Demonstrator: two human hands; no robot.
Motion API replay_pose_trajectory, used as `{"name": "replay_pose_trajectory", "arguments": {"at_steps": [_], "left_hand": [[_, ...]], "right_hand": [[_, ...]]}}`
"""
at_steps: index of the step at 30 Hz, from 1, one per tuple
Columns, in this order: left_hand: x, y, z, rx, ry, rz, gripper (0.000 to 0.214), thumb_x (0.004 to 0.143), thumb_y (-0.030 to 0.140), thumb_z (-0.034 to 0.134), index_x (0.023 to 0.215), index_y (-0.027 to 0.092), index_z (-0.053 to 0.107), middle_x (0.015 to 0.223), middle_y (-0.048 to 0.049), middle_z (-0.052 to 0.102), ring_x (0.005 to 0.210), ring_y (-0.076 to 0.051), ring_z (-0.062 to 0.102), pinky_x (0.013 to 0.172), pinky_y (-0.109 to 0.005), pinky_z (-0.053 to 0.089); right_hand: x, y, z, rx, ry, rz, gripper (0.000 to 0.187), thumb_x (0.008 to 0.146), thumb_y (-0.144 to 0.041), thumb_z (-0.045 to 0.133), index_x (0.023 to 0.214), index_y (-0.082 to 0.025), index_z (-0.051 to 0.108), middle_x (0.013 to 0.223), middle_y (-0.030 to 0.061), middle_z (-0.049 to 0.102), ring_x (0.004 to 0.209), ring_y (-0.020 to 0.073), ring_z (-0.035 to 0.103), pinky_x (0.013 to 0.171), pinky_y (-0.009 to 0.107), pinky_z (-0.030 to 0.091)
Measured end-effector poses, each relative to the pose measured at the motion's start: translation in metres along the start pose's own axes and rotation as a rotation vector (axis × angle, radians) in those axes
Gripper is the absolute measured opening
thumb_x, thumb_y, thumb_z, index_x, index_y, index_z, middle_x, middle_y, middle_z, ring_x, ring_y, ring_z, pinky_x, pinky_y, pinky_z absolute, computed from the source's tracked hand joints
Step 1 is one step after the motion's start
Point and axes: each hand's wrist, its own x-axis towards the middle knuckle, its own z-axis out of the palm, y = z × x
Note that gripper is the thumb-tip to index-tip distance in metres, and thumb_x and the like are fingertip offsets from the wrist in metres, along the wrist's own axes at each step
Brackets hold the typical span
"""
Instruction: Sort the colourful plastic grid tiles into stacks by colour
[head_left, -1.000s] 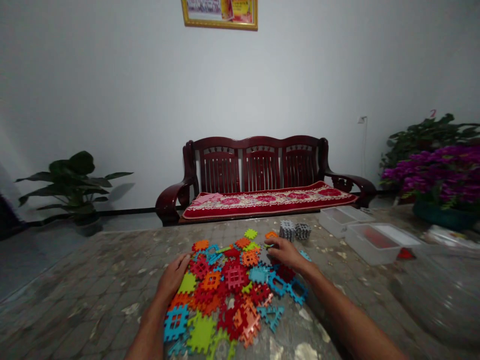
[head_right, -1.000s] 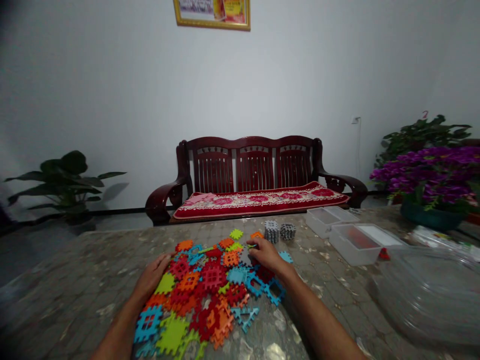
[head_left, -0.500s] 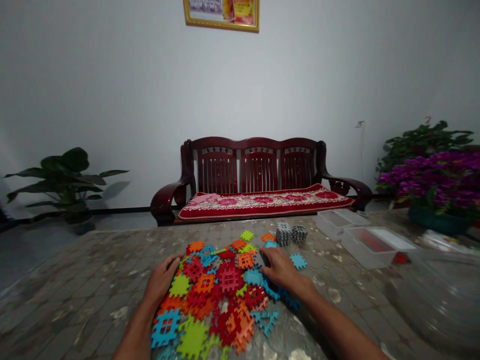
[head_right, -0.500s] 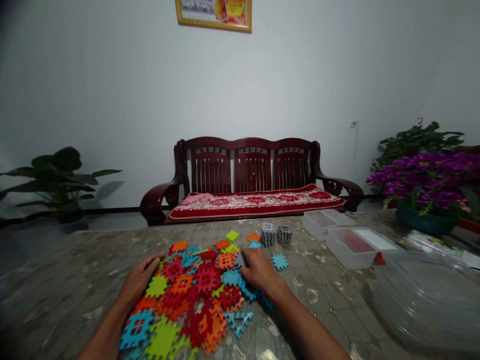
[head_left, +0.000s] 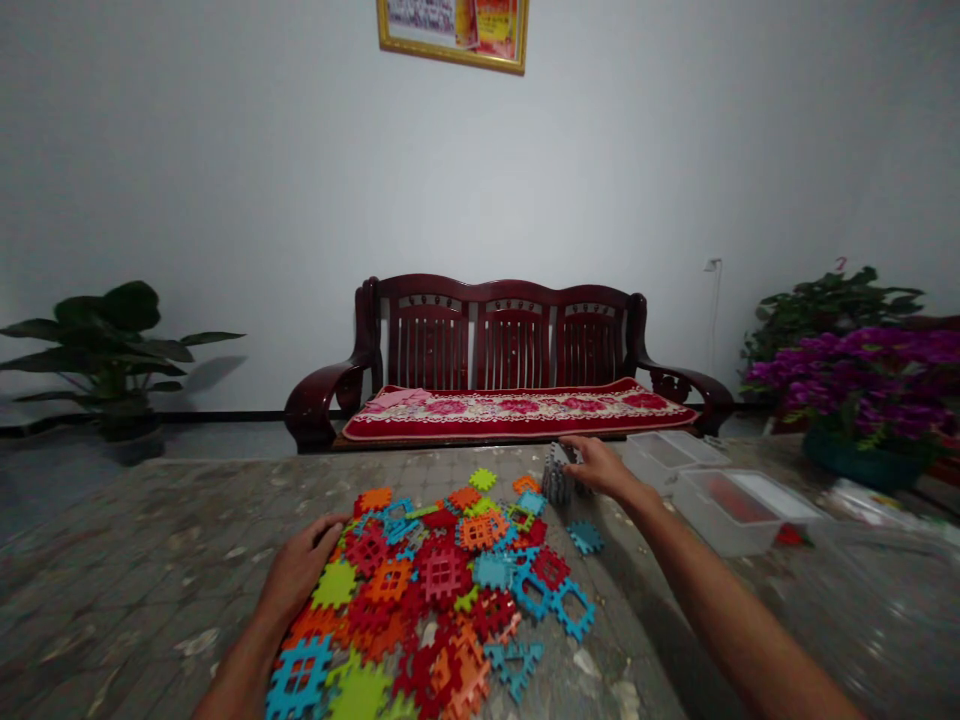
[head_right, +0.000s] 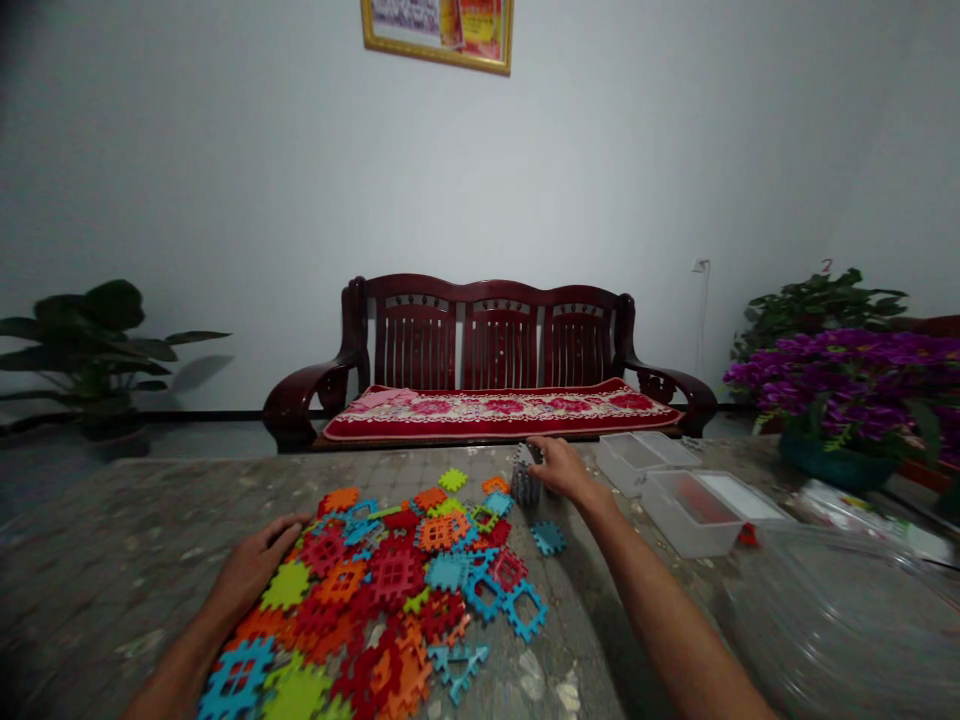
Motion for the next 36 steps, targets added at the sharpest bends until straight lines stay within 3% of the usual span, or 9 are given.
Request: {"name": "replay_pose_trajectory", "arguments": {"at_steps": [5,10,13,18,21,24,27,30,36], "left_hand": [[0.001,-0.001,-0.001,0.027,-0.012,-0.008,0.042,0.078,0.048,0.050,0.097,0.024,0.078,0.102,-0.0042,0.081,0.097,-0.026,0.074,0.084,-0.031,0.056],[0.001,0.000,0.000,0.013,0.000,0.002,0.041,0.079,0.047,0.049,0.097,0.023,0.078,0.100,-0.0033,0.081,0.097,-0.026,0.074,0.084,-0.032,0.056],[0.002,-0.001,0.000,0.022,-0.002,-0.013,0.042,0.080,0.046,0.048,0.099,0.023,0.078,0.103,-0.0038,0.081,0.098,-0.026,0.073,0.084,-0.031,0.055],[0.003,-0.002,0.001,0.031,-0.009,-0.019,0.042,0.082,0.043,0.048,0.101,0.022,0.078,0.106,-0.0051,0.080,0.100,-0.026,0.073,0.087,-0.032,0.054],[0.003,-0.002,0.002,0.032,-0.002,-0.026,0.042,0.082,0.044,0.048,0.101,0.022,0.078,0.106,-0.0048,0.080,0.098,-0.025,0.073,0.087,-0.032,0.054],[0.003,-0.002,0.002,0.037,-0.011,-0.037,0.042,0.081,0.043,0.048,0.102,0.022,0.078,0.106,-0.0048,0.081,0.098,-0.025,0.073,0.086,-0.031,0.054],[0.002,0.000,0.001,0.030,-0.005,-0.028,0.040,0.081,0.042,0.049,0.100,0.023,0.078,0.104,-0.0041,0.081,0.097,-0.025,0.073,0.083,-0.031,0.055],[0.002,0.002,0.001,0.032,0.006,-0.032,0.039,0.081,0.043,0.049,0.099,0.023,0.078,0.099,-0.0038,0.081,0.094,-0.025,0.074,0.079,-0.030,0.056],[0.006,0.001,0.003,0.062,0.005,-0.025,0.040,0.081,0.043,0.049,0.100,0.024,0.078,0.101,-0.0038,0.081,0.095,-0.025,0.074,0.081,-0.030,0.055]], "right_hand": [[0.011,0.002,0.001,-0.082,-0.074,0.010,0.063,0.074,-0.020,0.070,0.136,-0.021,0.062,0.137,0.0088,0.066,0.124,0.0282,0.060,0.103,0.036,0.045],[0.010,0.001,0.003,-0.072,-0.081,0.024,0.068,0.070,-0.020,0.073,0.138,-0.020,0.061,0.133,0.0089,0.069,0.121,0.0287,0.061,0.103,0.037,0.046],[-0.004,-0.003,0.004,0.041,0.031,0.011,0.059,0.074,-0.017,0.065,0.133,-0.018,0.065,0.134,0.0091,0.068,0.123,0.0258,0.061,0.106,0.036,0.044],[-0.054,-0.007,0.022,0.183,0.124,0.129,0.043,0.076,-0.012,0.049,0.109,-0.020,0.076,0.110,0.0052,0.077,0.103,0.0214,0.070,0.095,0.032,0.051],[-0.084,-0.003,0.040,0.075,0.120,0.193,0.040,0.078,-0.020,0.054,0.113,-0.019,0.075,0.118,0.0086,0.074,0.114,0.0265,0.066,0.101,0.038,0.048],[-0.103,0.000,0.058,0.004,0.084,0.244,0.049,0.079,-0.032,0.063,0.125,-0.017,0.069,0.129,0.0127,0.069,0.121,0.0307,0.061,0.104,0.042,0.045],[-0.110,-0.003,0.072,-0.048,0.048,0.223,0.045,0.082,-0.032,0.062,0.124,-0.018,0.070,0.128,0.0122,0.069,0.120,0.0295,0.061,0.104,0.040,0.043],[-0.112,-0.008,0.081,-0.122,0.090,0.170,0.036,0.089,-0.030,0.056,0.120,-0.019,0.071,0.129,0.0119,0.068,0.120,0.0276,0.059,0.105,0.036,0.040],[-0.110,-0.007,0.088,-0.177,0.115,0.148,0.031,0.093,-0.033,0.055,0.117,-0.021,0.070,0.128,0.0108,0.067,0.120,0.0259,0.057,0.104,0.034,0.038]]}}
